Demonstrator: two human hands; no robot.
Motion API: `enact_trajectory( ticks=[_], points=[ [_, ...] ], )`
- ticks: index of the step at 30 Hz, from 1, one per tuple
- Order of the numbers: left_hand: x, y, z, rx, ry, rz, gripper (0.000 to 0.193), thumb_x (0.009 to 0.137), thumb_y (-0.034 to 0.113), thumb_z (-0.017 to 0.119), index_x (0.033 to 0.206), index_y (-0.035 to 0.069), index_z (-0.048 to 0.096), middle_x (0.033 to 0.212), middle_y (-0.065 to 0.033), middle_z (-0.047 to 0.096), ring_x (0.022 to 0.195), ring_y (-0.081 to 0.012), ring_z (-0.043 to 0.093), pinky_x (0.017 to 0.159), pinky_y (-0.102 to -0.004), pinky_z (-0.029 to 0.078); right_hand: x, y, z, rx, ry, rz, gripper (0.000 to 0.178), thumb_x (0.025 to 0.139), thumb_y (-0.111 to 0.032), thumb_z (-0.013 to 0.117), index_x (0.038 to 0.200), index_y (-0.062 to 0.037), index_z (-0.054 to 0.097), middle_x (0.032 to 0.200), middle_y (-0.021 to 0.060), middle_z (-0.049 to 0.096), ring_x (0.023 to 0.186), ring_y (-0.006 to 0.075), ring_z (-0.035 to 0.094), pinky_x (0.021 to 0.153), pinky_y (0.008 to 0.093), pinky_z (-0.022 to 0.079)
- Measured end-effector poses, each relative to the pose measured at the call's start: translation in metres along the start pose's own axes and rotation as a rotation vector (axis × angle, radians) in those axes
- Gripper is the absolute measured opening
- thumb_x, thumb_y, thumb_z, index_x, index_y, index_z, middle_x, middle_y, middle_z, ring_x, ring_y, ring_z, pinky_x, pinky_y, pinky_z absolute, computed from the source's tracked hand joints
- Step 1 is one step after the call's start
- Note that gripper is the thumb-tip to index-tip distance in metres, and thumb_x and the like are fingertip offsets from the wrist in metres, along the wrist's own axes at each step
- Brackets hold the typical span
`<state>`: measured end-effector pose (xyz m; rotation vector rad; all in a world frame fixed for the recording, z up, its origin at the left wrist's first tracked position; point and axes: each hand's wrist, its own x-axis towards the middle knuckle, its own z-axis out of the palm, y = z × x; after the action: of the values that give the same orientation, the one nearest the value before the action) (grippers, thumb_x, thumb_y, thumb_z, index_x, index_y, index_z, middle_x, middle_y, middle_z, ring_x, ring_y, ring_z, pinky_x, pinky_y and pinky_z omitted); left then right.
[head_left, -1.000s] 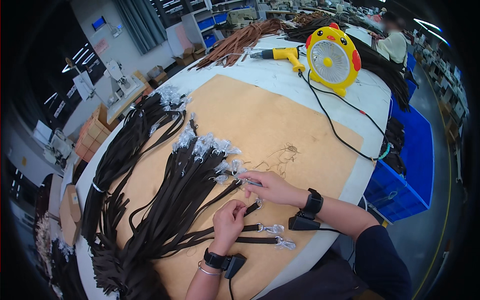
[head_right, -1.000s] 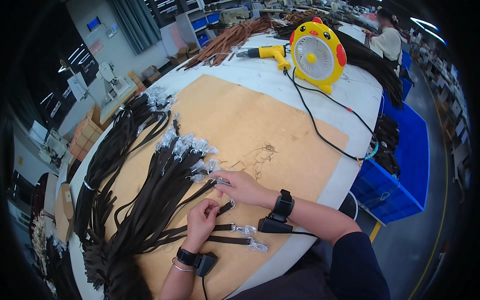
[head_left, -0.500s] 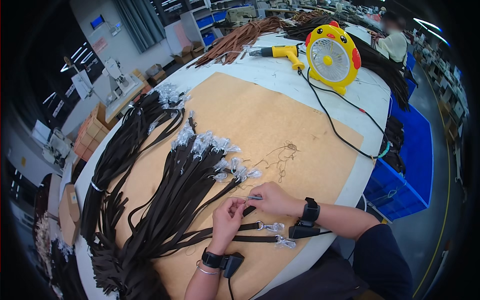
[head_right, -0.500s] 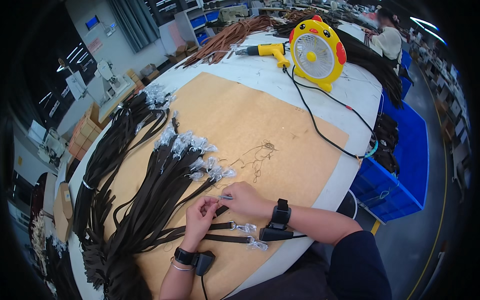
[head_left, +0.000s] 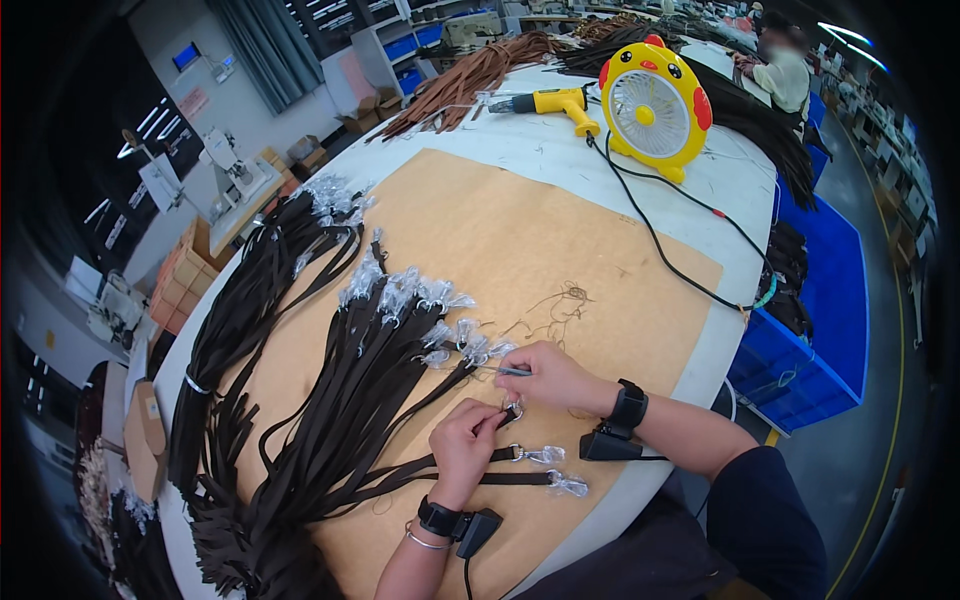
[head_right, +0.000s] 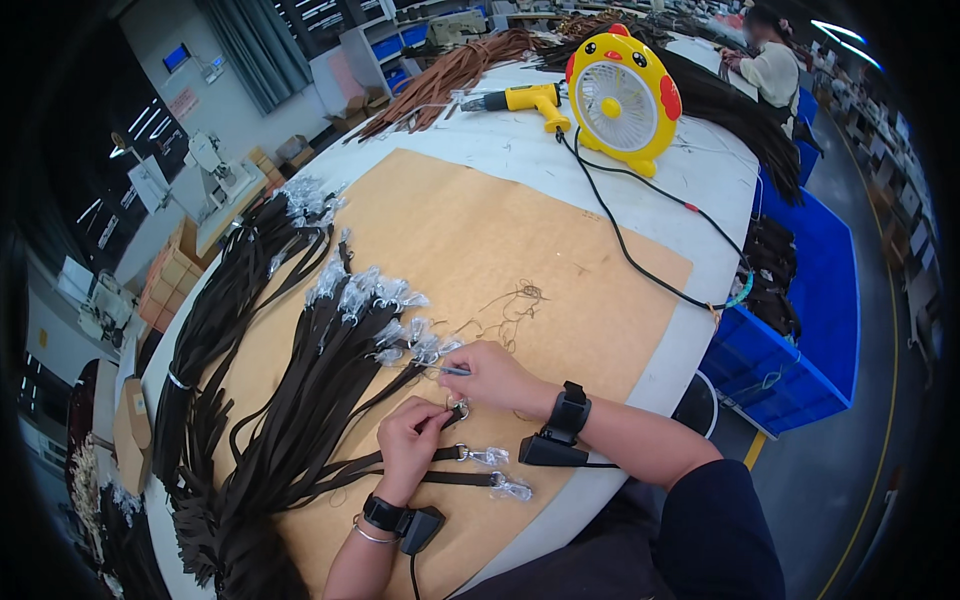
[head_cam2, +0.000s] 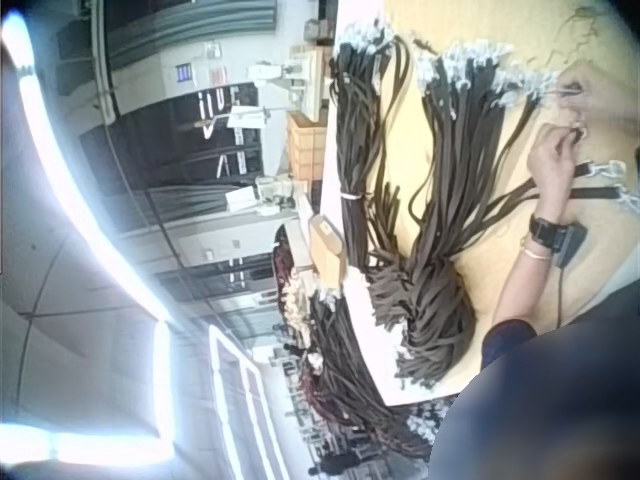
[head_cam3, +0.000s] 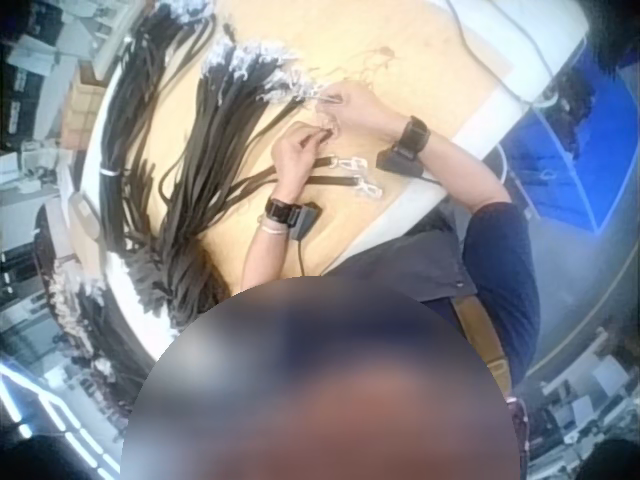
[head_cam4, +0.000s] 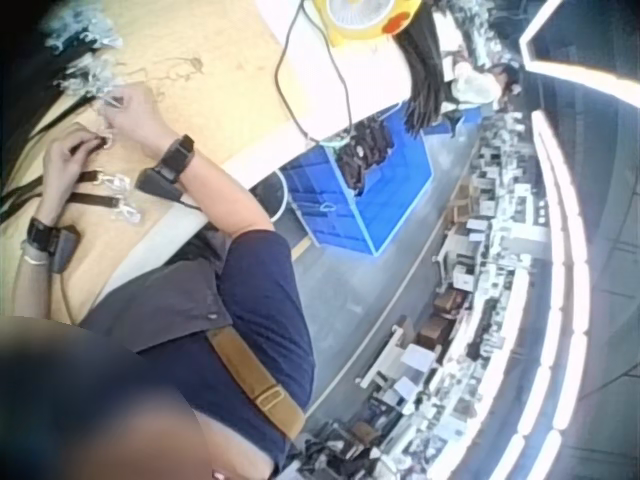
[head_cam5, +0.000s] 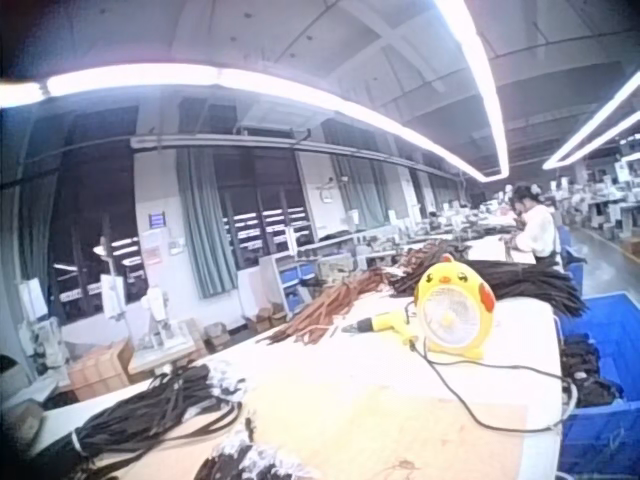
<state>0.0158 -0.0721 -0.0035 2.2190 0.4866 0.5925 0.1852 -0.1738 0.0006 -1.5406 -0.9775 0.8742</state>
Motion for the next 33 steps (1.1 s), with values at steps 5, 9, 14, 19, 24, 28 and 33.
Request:
enact_trajectory(
  ticks=[5,9,14,19,24,28,33],
  points=[
    [0.0,-0.001,0.0,-0.018,-0.007,-0.032,0.004,0.082,0.0,0.073,0.085,-0.001,0.073,0.075,-0.0071,0.066,0.063,-0.0138,0.059,0.058,-0.0271,0.044,-0.002,-0.003,-0.016,-0.36,0.151,-0.238,0.026,0.096,-0.032,0.065,0.096,-0.0072,0.073,0.074,0.0094,0.068,0.066,0.0214,0.066,0.06,0.0357,0.049],
    [-0.002,-0.01,0.0,-0.072,0.005,-0.103,0.004,0.086,0.001,0.072,0.087,-0.002,0.071,0.075,-0.0062,0.067,0.065,-0.0109,0.061,0.06,-0.0257,0.046,-0.032,-0.015,-0.021,-0.736,0.111,-0.454,0.026,0.096,-0.035,0.063,0.1,-0.0111,0.073,0.081,0.0081,0.067,0.068,0.0291,0.066,0.059,0.0396,0.051],
    [-0.004,-0.02,0.004,-0.118,-0.005,-0.141,0.007,0.089,0.008,0.07,0.092,0.002,0.069,0.075,-0.0081,0.07,0.066,-0.0144,0.069,0.061,-0.0268,0.051,-0.052,-0.016,-0.017,-0.952,-0.01,-0.595,0.024,0.093,-0.034,0.065,0.097,-0.0105,0.068,0.079,0.0066,0.063,0.063,0.0257,0.066,0.053,0.0373,0.051],
    [-0.003,-0.011,0.002,-0.118,-0.03,-0.161,0.006,0.092,0.006,0.068,0.092,0.0,0.067,0.075,-0.0053,0.069,0.067,-0.0101,0.065,0.062,-0.0248,0.05,-0.043,-0.009,-0.015,-1.045,-0.069,-0.673,0.023,0.091,-0.031,0.066,0.095,-0.008,0.064,0.075,0.0071,0.059,0.06,0.0251,0.065,0.05,0.0362,0.05],
    [-0.005,-0.012,0.003,-0.153,-0.067,-0.207,0.006,0.094,0.004,0.066,0.092,-0.002,0.066,0.074,-0.0025,0.067,0.068,-0.0062,0.061,0.063,-0.0223,0.048,-0.041,-0.008,-0.013,-1.044,-0.075,-0.677,0.018,0.089,-0.024,0.064,0.091,-0.0064,0.061,0.075,0.008,0.06,0.06,0.0254,0.065,0.051,0.0368,0.051],
    [-0.002,-0.013,0.003,-0.207,-0.085,-0.224,0.006,0.094,0.003,0.065,0.092,-0.002,0.066,0.073,-0.0011,0.065,0.068,-0.0051,0.059,0.064,-0.0212,0.047,-0.038,-0.007,-0.01,-1.06,-0.083,-0.681,0.015,0.088,-0.021,0.062,0.09,-0.0062,0.061,0.076,0.0083,0.06,0.061,0.0253,0.066,0.052,0.0372,0.051],
    [0.0,-0.018,0.005,-0.256,-0.108,-0.259,0.006,0.095,0.003,0.065,0.091,-0.002,0.065,0.073,0.0007,0.063,0.068,-0.0042,0.056,0.064,-0.0203,0.045,-0.036,-0.008,-0.01,-1.069,-0.097,-0.68,0.012,0.089,-0.018,0.06,0.086,-0.006,0.062,0.076,0.008,0.06,0.063,0.025,0.067,0.054,0.0379,0.052]
  ],
)
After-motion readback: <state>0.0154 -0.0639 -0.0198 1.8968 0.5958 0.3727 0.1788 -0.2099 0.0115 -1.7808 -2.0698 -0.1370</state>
